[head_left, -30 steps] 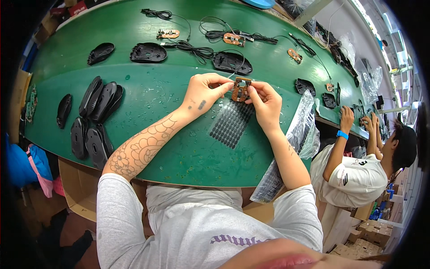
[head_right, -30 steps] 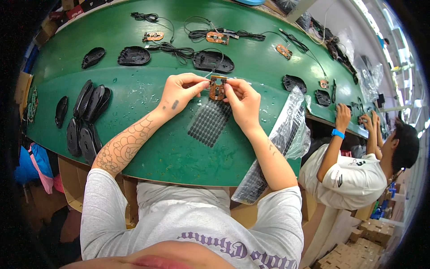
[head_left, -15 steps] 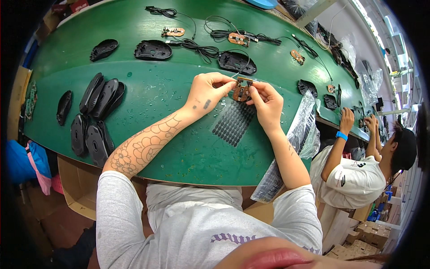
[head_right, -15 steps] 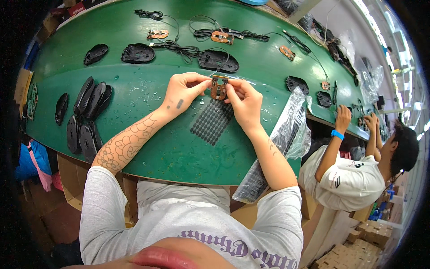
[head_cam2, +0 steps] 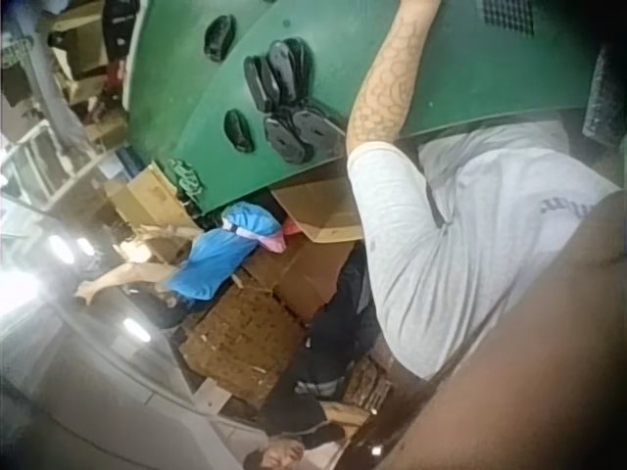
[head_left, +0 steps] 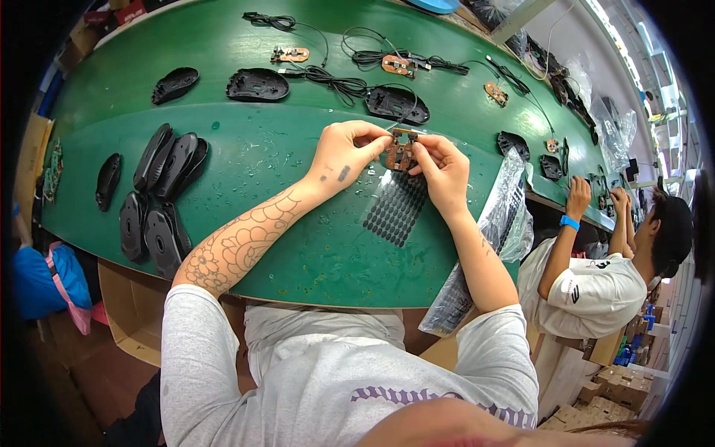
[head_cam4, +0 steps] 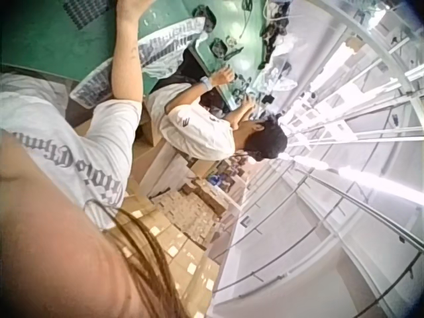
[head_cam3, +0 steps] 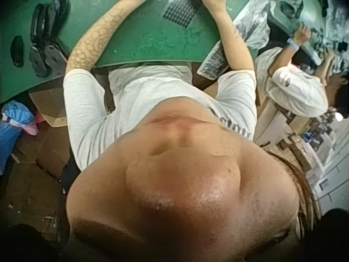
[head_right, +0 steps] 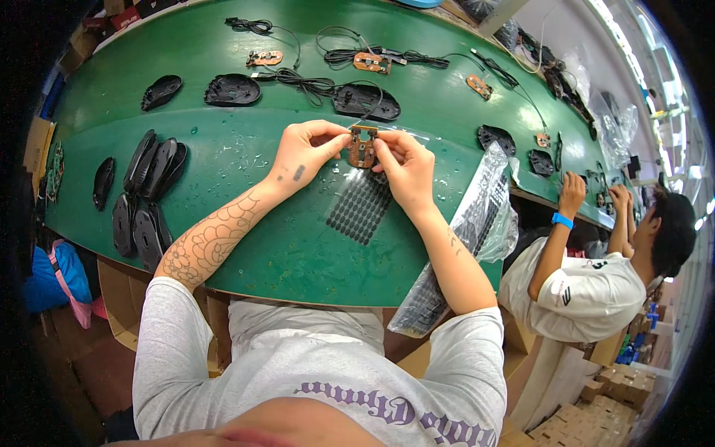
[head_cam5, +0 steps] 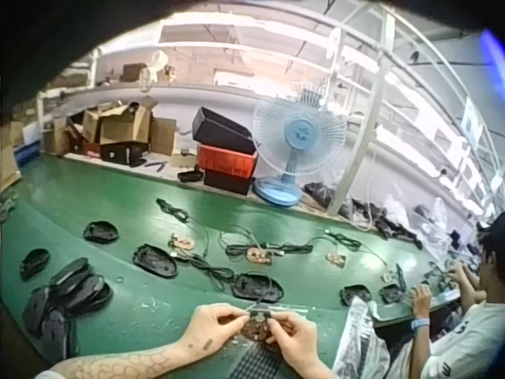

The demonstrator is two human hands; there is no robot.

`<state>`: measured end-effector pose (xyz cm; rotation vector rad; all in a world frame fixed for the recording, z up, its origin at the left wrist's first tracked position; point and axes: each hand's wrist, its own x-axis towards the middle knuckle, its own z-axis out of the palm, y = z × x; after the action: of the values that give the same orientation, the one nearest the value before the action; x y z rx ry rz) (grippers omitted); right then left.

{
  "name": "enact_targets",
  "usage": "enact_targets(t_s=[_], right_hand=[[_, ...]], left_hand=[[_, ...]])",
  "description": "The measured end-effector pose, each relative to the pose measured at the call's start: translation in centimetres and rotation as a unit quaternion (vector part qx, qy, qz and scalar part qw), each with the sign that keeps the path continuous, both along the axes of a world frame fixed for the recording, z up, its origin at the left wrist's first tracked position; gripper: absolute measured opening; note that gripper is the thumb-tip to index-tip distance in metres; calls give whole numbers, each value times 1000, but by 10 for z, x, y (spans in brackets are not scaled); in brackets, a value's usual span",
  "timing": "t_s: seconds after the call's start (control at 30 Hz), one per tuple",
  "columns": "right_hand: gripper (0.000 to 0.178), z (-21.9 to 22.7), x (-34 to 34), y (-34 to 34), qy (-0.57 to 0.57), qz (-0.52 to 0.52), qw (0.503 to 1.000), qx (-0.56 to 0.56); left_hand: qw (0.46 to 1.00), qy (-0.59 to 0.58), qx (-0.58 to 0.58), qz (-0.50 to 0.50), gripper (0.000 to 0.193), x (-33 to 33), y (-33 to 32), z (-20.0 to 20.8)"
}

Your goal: Assembling electronic circuit boards into plastic housings at a manual assembly station.

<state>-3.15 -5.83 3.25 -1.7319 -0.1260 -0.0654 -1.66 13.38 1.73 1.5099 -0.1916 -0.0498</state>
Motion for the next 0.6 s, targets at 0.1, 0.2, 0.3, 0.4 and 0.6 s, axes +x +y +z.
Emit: enact_targets(t_s=[0.1,0.2,0.3,0.4,0.6], right_hand=[[21,-2,6,-3,15,27,1000,0],[25,7,7,9,22,18,999,40],[31,12,4,11,50,3,996,75],[29,6,4,-6,92,13,994,56],[24,7,1,4,76,83,994,10]], left_hand=[[999,-19,44,-19,14,6,6,1],[999,27,-17,9,15,10,12,5],[978,121,-156,66,16,24,17,22],[946,152,-279,62,17,75,75,33],[928,-244,-158,235,16,212,210,168]])
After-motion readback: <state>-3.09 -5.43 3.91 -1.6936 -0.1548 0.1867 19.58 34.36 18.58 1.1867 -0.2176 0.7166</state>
